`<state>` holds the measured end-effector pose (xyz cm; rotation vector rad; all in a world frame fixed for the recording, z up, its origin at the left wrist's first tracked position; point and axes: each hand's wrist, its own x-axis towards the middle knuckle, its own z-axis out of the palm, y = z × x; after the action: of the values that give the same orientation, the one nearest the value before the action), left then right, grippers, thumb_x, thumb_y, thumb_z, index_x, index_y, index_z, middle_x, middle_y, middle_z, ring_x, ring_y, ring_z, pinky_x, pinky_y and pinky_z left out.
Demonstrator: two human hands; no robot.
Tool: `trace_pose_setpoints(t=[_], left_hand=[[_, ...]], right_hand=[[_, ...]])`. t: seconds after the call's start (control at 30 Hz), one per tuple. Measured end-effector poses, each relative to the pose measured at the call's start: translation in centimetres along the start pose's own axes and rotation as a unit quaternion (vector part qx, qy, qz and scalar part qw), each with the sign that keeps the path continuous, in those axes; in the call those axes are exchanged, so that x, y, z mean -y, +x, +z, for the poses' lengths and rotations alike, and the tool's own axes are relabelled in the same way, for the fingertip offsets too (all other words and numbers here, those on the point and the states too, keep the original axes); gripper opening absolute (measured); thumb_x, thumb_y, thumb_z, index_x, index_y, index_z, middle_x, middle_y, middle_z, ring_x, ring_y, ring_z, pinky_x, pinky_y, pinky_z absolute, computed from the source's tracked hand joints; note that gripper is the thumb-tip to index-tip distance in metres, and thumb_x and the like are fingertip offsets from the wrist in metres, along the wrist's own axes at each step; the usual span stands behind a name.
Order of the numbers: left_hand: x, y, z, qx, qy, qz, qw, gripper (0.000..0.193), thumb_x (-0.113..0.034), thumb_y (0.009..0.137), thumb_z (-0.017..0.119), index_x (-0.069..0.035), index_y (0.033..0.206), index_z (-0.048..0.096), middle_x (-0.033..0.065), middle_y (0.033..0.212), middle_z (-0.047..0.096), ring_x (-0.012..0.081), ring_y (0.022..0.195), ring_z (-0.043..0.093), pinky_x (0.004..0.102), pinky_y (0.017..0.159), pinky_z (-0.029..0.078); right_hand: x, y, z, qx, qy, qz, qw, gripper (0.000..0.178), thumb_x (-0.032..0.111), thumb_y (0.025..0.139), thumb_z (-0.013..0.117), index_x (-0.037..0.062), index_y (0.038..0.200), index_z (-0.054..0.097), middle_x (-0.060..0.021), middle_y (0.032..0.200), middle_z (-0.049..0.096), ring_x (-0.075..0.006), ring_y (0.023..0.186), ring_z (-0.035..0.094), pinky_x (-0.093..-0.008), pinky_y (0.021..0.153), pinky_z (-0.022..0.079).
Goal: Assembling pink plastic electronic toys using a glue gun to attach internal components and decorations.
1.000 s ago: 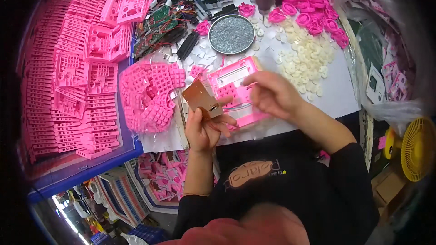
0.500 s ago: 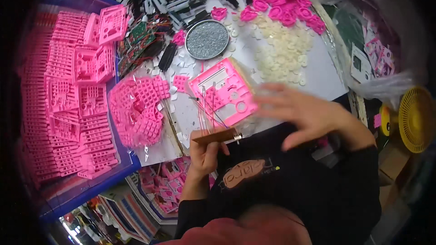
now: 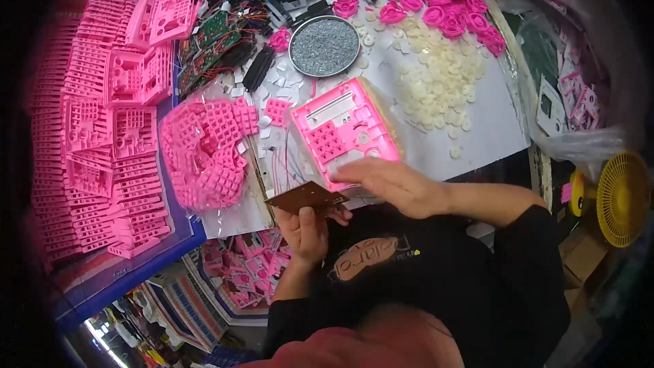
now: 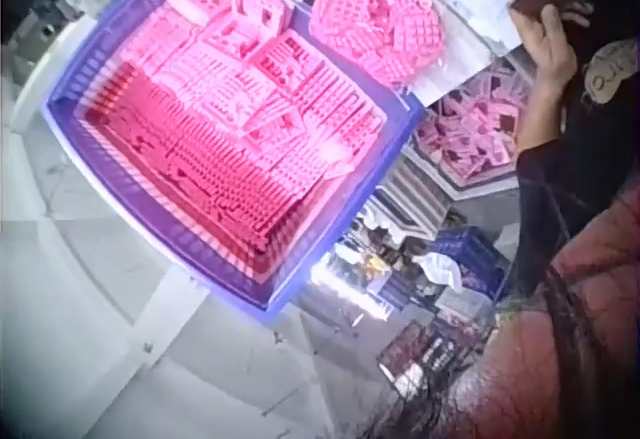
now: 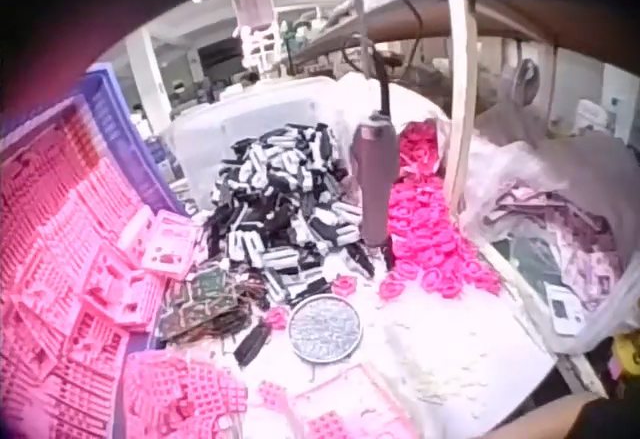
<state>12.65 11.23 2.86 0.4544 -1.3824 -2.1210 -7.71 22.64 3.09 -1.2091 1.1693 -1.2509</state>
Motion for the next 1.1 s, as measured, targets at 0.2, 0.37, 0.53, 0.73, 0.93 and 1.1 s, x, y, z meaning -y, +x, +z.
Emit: trace_pose_setpoints(t=[0.2,0.37,0.53,0.73,0.93,1.1], left_hand=[[0.7,0.0,-0.9,0.089,0.098,0.056,0.99,0.026,-0.002,0.103,0.044,0.006,0.118,0.063,0.0183,0.095,0.072,0.0248,0.08,0.073,0.0341,0.072,0.061],[-0.3,0.7,-1.0,0.26,0.256,0.07,0.929,0.035,0.002,0.104,0.043,0.001,0.139,0.045,0.0161,0.102,0.07,0.0203,0.084,0.069,0.032,0.08,0.058],[-0.3,-0.7,0.2,0.117,0.11,-0.192,0.968,0.042,-0.001,0.104,0.044,-0.001,0.146,0.036,0.0201,0.128,0.061,0.0214,0.104,0.064,0.0322,0.079,0.058],[1.6,-1.1,-1.0,0.012,-0.169,-0.285,0.944,0.068,-0.011,0.103,0.053,-0.004,0.16,0.018,0.021,0.152,0.044,0.0312,0.14,0.046,0.047,0.11,0.046],[0.5,-2.0,-2.1,0.059,0.101,-0.222,0.968,0.078,-0.009,0.096,0.065,0.0,0.16,0.021,0.021,0.146,0.052,0.031,0.137,0.05,0.0425,0.114,0.039],[-3.5,-1.3,-2.2,0.059,0.515,-0.115,0.847,0.06,-0.014,0.087,0.077,0.0,0.141,0.054,0.0198,0.117,0.07,0.0347,0.106,0.068,0.041,0.087,0.054]], right_hand=[[3.6,1.3,-8.2,0.166,-0.162,-0.092,0.968,0.065,0.043,0.103,0.054,-0.0029,0.149,0.047,-0.0234,0.156,0.042,-0.0419,0.144,0.04,-0.0507,0.12,0.029],[5.2,4.7,-4.4,0.269,-0.277,-0.172,0.906,0.074,0.049,0.1,0.058,-0.0009,0.152,0.042,-0.0281,0.159,0.033,-0.0455,0.142,0.041,-0.0537,0.118,0.029],[3.1,3.9,-3.0,0.166,-0.132,0.065,0.975,0.047,0.03,0.099,0.066,0.0069,0.14,0.061,-0.02,0.119,0.071,-0.0256,0.107,0.071,-0.0371,0.091,0.054],[0.8,8.7,-5.5,0.067,-0.269,0.054,0.959,0.03,0.021,0.096,0.068,0.0027,0.119,0.07,-0.0174,0.094,0.074,-0.0233,0.083,0.073,-0.0354,0.077,0.055],[-0.3,12.5,-5.6,0.109,-0.297,0.104,0.943,0.03,0.021,0.093,0.071,0.0019,0.116,0.07,-0.0156,0.088,0.074,-0.0257,0.077,0.07,-0.0362,0.074,0.054],[-1.8,12.9,-5.4,0.1,-0.412,0.056,0.904,0.029,0.02,0.089,0.073,0.0017,0.112,0.069,-0.0175,0.086,0.073,-0.0336,0.078,0.071,-0.0427,0.071,0.054]])
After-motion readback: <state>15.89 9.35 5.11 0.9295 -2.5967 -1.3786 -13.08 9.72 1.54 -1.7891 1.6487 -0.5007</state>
